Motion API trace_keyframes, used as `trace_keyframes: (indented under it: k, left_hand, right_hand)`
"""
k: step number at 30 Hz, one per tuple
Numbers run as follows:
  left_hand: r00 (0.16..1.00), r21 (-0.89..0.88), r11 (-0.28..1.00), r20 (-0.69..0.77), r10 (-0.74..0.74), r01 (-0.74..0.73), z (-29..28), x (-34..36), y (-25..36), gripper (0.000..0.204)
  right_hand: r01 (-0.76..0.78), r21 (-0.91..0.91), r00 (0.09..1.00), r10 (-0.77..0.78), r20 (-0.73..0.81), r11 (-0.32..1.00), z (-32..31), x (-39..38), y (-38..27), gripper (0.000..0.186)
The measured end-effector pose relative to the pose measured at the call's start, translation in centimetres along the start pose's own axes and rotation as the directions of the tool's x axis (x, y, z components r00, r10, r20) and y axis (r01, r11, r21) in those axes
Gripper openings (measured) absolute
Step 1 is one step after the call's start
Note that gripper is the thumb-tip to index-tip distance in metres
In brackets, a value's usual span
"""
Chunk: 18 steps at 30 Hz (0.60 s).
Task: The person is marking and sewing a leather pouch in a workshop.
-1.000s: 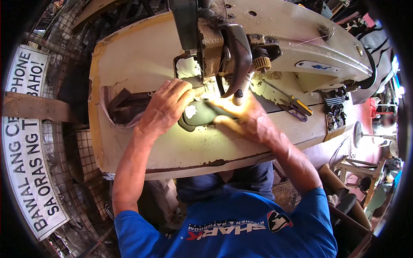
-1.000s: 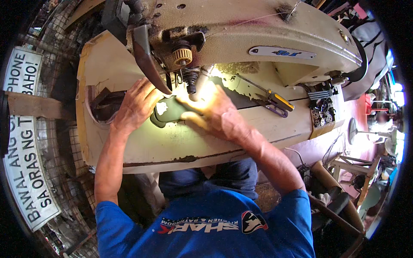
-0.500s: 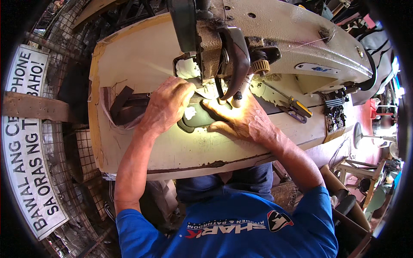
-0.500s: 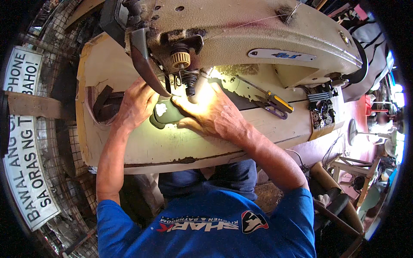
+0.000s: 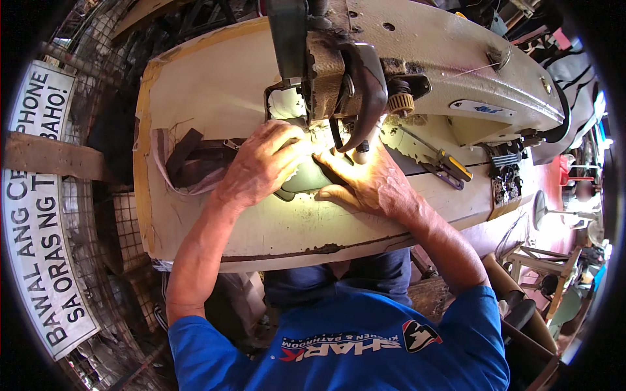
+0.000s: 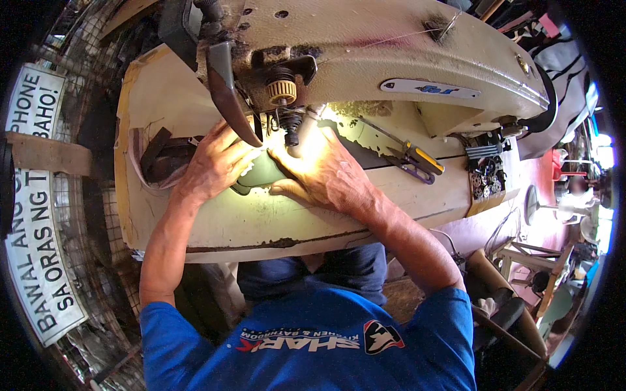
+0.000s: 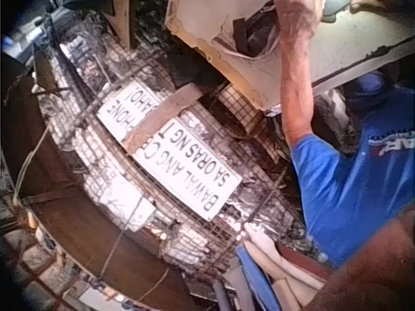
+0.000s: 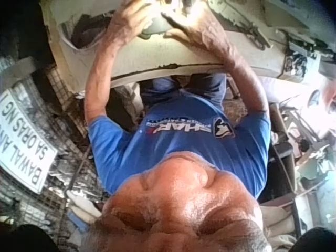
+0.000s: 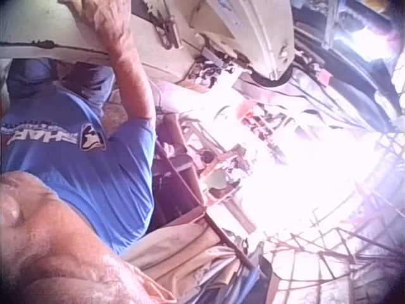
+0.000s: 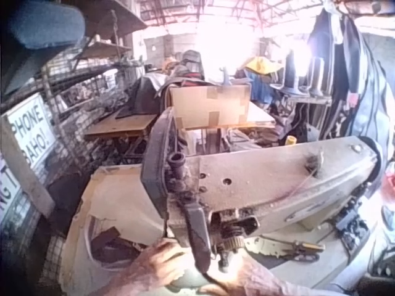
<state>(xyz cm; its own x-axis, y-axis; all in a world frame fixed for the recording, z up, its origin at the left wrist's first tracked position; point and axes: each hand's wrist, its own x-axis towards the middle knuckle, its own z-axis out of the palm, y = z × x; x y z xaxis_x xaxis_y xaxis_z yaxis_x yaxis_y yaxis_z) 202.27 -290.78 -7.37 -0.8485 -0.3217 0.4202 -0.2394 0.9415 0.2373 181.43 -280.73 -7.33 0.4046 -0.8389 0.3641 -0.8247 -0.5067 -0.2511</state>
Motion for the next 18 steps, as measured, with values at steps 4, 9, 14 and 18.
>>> trace_keyframes:
  k: [4, 9, 14, 18]
  left_hand:
    - [0.999, -0.011, 1.0, -0.03, 0.01, -0.01, 0.0, -0.1, 0.0, 0.028]
    - [0.999, -0.022, 1.0, -0.032, -0.003, 0.002, -0.1, -0.1, 0.1, 0.03]
    - [1.0, -0.028, 0.999, 0.003, -0.02, 0.02, -0.2, -0.3, -0.1, 0.033]
    - [1.0, -0.04, 0.999, 0.017, -0.02, 0.021, 0.1, -0.7, -0.5, 0.032]
  right_hand:
    - [0.002, 0.041, 1.0, -0.002, -0.008, 0.999, -0.2, 0.0, 0.0, 0.058]
    - [-0.013, 0.086, 0.99, 0.025, -0.139, 0.996, 1.1, -1.1, 1.3, 0.035]
    - [-0.054, 0.061, 0.994, 0.059, -0.095, 0.997, 0.4, -0.4, 0.4, 0.034]
    - [-0.042, 0.061, 0.995, 0.047, -0.085, 0.997, 0.3, -0.3, 0.3, 0.035]
